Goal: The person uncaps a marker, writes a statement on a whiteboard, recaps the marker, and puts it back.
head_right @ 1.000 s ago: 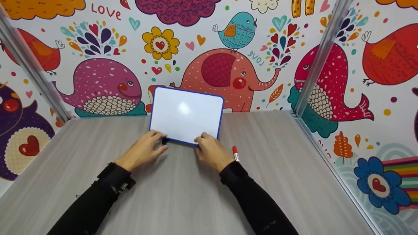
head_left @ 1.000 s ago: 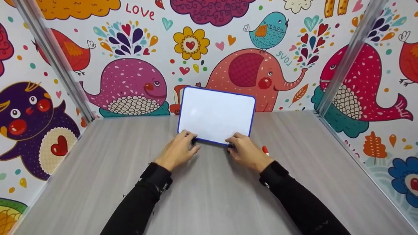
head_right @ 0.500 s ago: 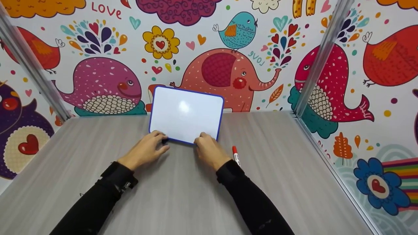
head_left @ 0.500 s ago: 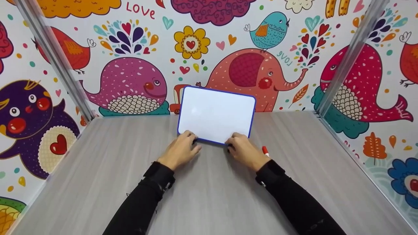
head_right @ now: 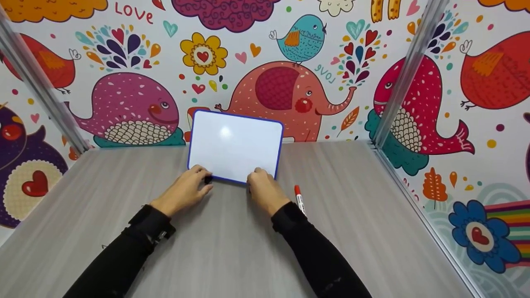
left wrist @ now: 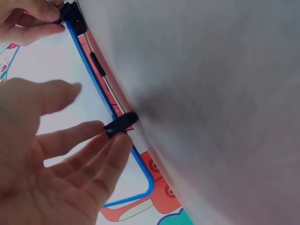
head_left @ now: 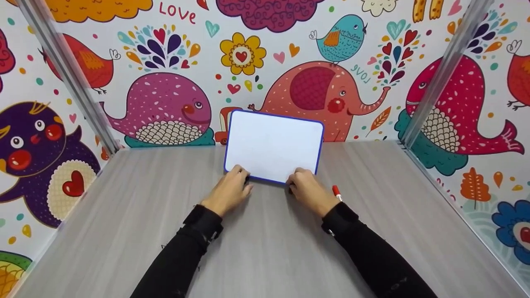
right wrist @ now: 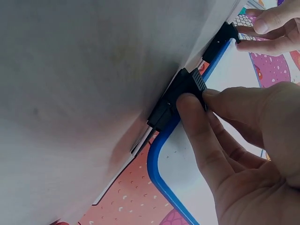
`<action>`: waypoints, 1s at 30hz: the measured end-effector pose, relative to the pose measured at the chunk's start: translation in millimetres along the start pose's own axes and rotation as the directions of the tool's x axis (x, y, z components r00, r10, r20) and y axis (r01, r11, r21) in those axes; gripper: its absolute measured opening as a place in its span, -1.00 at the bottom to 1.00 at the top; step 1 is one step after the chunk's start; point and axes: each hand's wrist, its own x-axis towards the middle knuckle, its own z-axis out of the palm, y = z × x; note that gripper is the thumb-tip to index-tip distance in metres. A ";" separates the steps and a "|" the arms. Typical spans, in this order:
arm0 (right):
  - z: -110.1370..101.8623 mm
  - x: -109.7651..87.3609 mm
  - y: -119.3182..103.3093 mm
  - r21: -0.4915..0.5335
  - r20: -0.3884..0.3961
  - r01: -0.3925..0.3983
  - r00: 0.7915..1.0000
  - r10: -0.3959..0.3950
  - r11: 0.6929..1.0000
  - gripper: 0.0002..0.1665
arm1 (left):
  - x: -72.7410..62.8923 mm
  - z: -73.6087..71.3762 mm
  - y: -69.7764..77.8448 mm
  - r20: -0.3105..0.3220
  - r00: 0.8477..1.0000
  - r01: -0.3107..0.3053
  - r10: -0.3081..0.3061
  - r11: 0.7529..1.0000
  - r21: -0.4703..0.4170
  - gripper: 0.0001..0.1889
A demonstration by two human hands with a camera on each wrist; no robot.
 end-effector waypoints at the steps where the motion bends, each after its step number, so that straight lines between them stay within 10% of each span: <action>1: 0.2 0.6 -0.1 -0.004 -0.008 0.007 1.000 -0.007 1.000 -0.79 | -0.3 -0.4 -0.5 -0.021 0.999 -0.029 0.029 1.000 0.010 -0.67; 8: -0.2 1.1 0.4 0.012 -0.014 0.009 1.000 -0.008 1.000 -0.80 | -2.1 -0.4 -3.7 -0.101 0.984 -0.140 0.147 0.988 0.068 -0.79; 30: -6.1 -4.4 2.6 0.021 0.015 -0.041 0.999 0.040 0.999 -0.82 | -10.2 0.5 2.0 -0.106 0.983 -0.146 0.152 0.987 0.060 -0.87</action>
